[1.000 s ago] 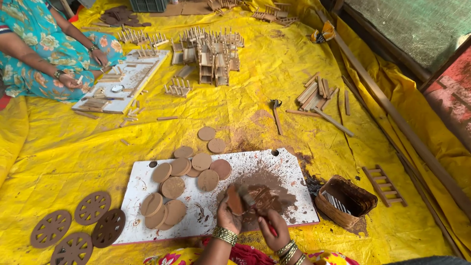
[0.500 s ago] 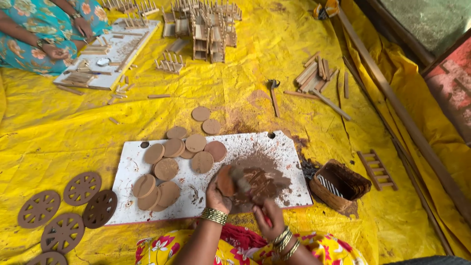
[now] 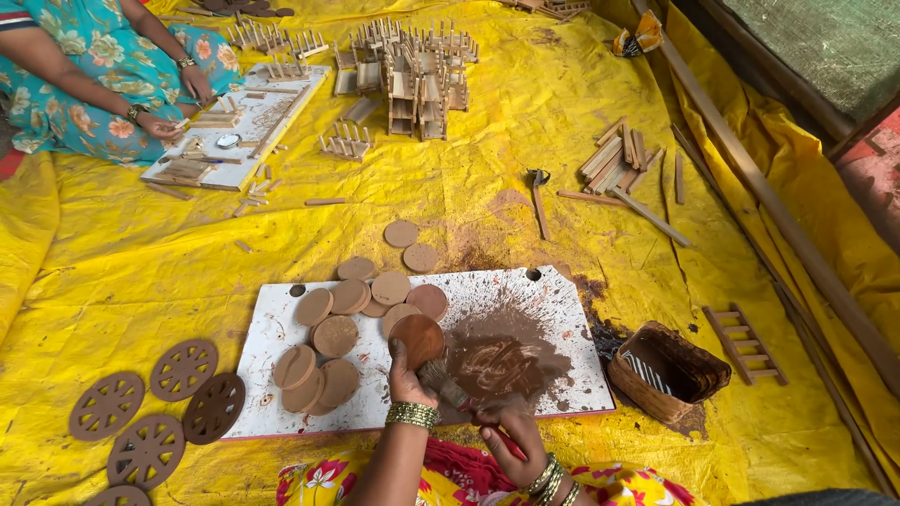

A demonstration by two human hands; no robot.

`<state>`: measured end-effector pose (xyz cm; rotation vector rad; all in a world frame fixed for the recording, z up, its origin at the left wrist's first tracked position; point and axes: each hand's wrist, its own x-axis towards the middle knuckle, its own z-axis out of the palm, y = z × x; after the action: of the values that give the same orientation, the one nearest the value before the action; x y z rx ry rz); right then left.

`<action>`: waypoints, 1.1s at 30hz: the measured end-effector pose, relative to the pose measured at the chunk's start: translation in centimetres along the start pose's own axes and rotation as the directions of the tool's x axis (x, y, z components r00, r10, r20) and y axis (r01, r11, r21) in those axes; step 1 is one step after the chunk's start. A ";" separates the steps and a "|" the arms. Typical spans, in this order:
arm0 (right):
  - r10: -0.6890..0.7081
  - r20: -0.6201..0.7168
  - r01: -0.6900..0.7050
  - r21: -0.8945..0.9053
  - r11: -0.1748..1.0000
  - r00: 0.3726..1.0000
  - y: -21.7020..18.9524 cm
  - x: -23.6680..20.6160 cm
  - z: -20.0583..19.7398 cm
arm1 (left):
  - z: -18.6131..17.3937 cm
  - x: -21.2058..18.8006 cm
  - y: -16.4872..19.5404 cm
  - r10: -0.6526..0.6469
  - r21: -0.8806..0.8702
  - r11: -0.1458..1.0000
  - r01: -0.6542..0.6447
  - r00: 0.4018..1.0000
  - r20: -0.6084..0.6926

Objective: The person sits on the floor and uses a brush to apply brown pigment from a pile on a white board onto round wooden disc pieces, coating one disc at a time and setting coated discs with the finished pile. A second woman works on wooden toy parts nearby.

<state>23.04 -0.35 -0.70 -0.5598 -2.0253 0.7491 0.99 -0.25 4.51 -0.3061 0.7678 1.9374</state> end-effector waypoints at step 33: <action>0.077 -0.053 -0.070 0.121 0.990 0.996 -1.0 1.1 -1.1 | -0.2 0.7 -1.6 0.156 0.178 0.975 -0.134 0.981 -0.113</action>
<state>23.33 -0.06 1.05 -0.5830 -1.9012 0.8824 2.03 0.60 3.39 -0.2774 1.0579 1.9876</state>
